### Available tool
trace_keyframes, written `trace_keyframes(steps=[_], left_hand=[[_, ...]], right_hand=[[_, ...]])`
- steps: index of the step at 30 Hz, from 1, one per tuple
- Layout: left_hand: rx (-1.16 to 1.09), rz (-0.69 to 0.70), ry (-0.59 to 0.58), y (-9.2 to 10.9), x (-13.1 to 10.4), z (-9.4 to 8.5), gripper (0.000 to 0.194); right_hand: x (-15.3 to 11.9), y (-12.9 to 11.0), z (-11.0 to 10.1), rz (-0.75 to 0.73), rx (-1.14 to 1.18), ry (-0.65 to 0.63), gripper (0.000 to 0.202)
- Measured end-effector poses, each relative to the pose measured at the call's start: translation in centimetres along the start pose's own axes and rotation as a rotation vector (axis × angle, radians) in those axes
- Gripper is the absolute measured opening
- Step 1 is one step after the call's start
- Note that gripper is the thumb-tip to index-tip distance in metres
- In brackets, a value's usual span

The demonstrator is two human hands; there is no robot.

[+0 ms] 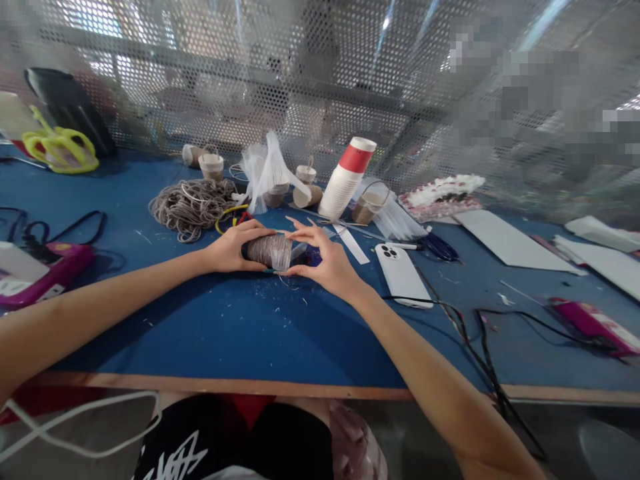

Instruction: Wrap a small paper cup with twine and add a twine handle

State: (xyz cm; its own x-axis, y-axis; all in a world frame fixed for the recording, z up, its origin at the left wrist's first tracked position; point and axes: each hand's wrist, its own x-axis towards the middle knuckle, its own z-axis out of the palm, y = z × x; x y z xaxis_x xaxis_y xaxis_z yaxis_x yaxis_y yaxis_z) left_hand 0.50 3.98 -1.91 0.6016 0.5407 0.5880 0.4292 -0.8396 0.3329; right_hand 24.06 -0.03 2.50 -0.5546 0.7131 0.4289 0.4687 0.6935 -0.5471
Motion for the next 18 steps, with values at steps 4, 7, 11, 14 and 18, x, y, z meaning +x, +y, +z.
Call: trace_keyframes(steps=[4, 7, 11, 14, 18], left_hand=[[-0.009, -0.001, -0.004, 0.01, 0.00, 0.07, 0.066], [-0.015, 0.010, -0.002, 0.11, 0.03, 0.04, 0.065], [-0.021, 0.018, -0.004, 0.21, 0.07, 0.00, 0.065], [-0.018, 0.012, -0.011, 0.26, 0.09, -0.04, 0.065], [-0.015, 0.004, -0.018, 0.33, 0.10, -0.11, 0.065]], right_hand=[[0.06, 0.16, -0.17, 0.005, 0.048, 0.018, 0.043], [0.09, 0.27, -0.04, 0.016, 0.063, 0.033, 0.038], [0.13, 0.27, 0.08, 0.015, 0.063, 0.062, 0.036], [0.14, 0.23, 0.07, 0.021, 0.078, 0.069, 0.035], [0.15, 0.18, 0.02, 0.044, 0.096, 0.079, 0.035]])
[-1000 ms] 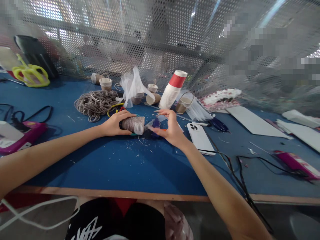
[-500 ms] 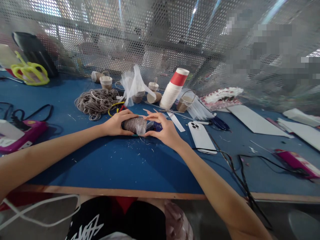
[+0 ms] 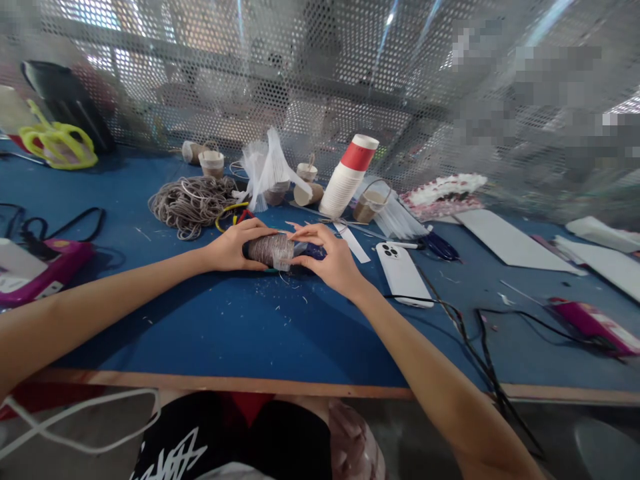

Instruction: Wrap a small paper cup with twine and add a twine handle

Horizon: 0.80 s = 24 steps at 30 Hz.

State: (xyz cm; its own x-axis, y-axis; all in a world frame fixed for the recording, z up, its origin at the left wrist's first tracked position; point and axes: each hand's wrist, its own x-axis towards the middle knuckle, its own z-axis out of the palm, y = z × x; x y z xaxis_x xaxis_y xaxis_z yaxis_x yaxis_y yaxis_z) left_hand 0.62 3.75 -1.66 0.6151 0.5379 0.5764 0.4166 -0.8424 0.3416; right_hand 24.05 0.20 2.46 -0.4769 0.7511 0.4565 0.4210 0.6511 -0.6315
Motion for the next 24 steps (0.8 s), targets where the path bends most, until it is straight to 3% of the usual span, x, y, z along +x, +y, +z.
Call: trace_keyframes(steps=[14, 24], left_hand=[[0.010, 0.028, 0.007, 0.25, 0.04, 0.06, 0.064], [0.019, 0.028, 0.001, 0.02, -0.04, 0.06, 0.063]], right_hand=[[0.33, 0.29, 0.28, 0.111, 0.113, 0.075, 0.017], [-0.16, 0.01, 0.52, -0.003, -0.058, 0.033, 0.060]])
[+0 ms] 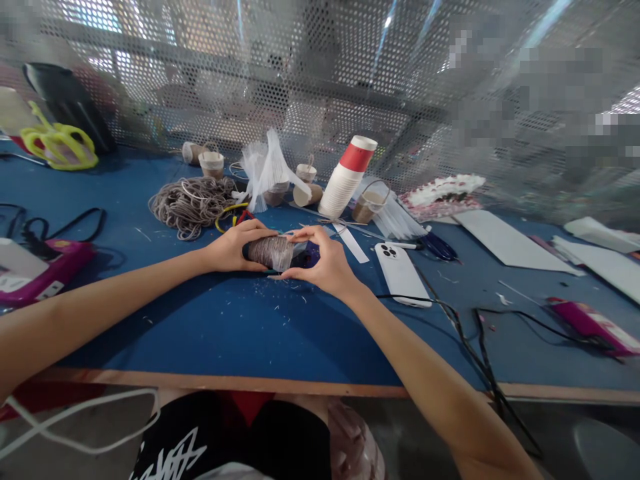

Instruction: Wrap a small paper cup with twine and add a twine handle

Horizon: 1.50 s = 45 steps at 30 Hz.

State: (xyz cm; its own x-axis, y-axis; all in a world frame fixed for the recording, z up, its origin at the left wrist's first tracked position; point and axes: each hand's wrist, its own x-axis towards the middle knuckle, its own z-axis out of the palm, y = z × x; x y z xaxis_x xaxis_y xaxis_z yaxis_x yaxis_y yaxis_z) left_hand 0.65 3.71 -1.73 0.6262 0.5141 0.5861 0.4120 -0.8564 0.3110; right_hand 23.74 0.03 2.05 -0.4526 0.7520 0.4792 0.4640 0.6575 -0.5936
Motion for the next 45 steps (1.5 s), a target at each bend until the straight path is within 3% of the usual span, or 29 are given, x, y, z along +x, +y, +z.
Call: trace_keyframes(steps=[6, 19, 26, 38, 43, 45], left_hand=[[0.012, 0.028, 0.002, 0.0, -0.1, 0.1, 0.063], [0.021, 0.031, -0.001, 0.2, 0.0, 0.1, 0.062], [0.012, 0.033, 0.001, 0.1, 0.0, 0.0, 0.061], [0.010, 0.033, 0.002, 0.1, -0.1, 0.2, 0.062], [0.009, 0.042, -0.001, 0.1, -0.1, 0.1, 0.062], [0.010, 0.044, 0.002, 0.1, -0.1, 0.1, 0.062]], right_hand=[[-0.1, 0.2, 0.4, -0.049, -0.029, 0.019, 0.038], [0.2, -0.2, 0.1, -0.015, 0.045, 0.048, 0.018], [-0.1, -0.2, -0.7, -0.033, 0.025, -0.078, 0.046], [0.2, 0.0, -0.9, 0.041, 0.103, -0.057, 0.017], [-0.1, -0.3, -0.6, -0.008, 0.045, -0.090, 0.052], [-0.2, -0.5, -0.4, -0.014, -0.040, -0.082, 0.055]])
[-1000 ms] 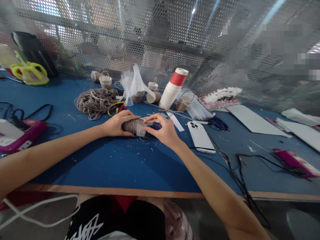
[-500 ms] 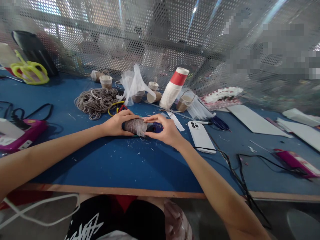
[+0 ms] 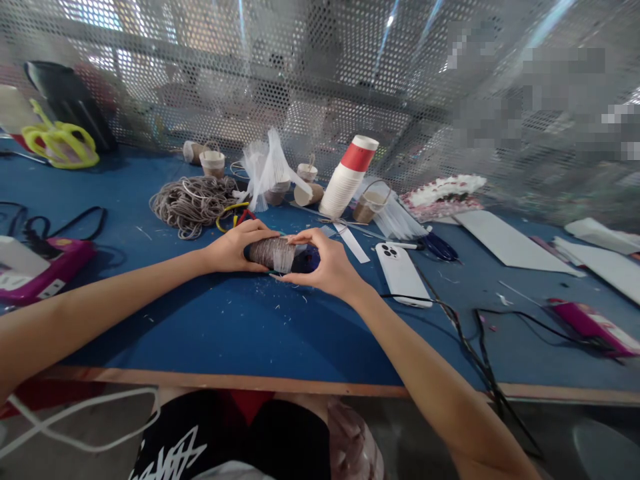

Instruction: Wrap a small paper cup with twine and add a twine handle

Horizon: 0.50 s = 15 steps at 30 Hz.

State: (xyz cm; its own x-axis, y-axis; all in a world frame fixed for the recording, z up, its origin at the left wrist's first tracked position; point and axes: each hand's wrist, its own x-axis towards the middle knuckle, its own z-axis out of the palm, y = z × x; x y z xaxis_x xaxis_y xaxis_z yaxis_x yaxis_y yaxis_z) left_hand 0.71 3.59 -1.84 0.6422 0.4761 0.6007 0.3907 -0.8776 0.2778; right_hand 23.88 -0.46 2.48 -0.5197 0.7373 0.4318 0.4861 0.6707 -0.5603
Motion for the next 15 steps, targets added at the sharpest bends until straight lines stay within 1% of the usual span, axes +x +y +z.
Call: trace_keyframes(steps=[3, 8, 10, 12, 15], left_hand=[[-0.003, -0.011, 0.000, 0.05, 0.00, -0.01, 0.063], [-0.016, -0.024, -0.014, 0.14, 0.00, -0.06, 0.062], [-0.020, -0.027, -0.013, 0.13, -0.01, -0.06, 0.063], [-0.020, -0.034, -0.015, 0.11, -0.01, -0.05, 0.063], [-0.016, -0.036, -0.021, 0.07, 0.02, -0.05, 0.062]], right_hand=[[0.00, -0.19, 0.24, 0.001, -0.046, 0.028, 0.042], [0.14, 0.35, 0.19, 0.016, 0.050, 0.054, 0.024], [0.16, 0.54, 0.18, 0.028, 0.080, 0.064, 0.021], [0.12, 0.56, 0.18, 0.030, 0.104, 0.066, 0.024], [0.00, 0.32, 0.10, 0.017, 0.080, 0.039, 0.042]])
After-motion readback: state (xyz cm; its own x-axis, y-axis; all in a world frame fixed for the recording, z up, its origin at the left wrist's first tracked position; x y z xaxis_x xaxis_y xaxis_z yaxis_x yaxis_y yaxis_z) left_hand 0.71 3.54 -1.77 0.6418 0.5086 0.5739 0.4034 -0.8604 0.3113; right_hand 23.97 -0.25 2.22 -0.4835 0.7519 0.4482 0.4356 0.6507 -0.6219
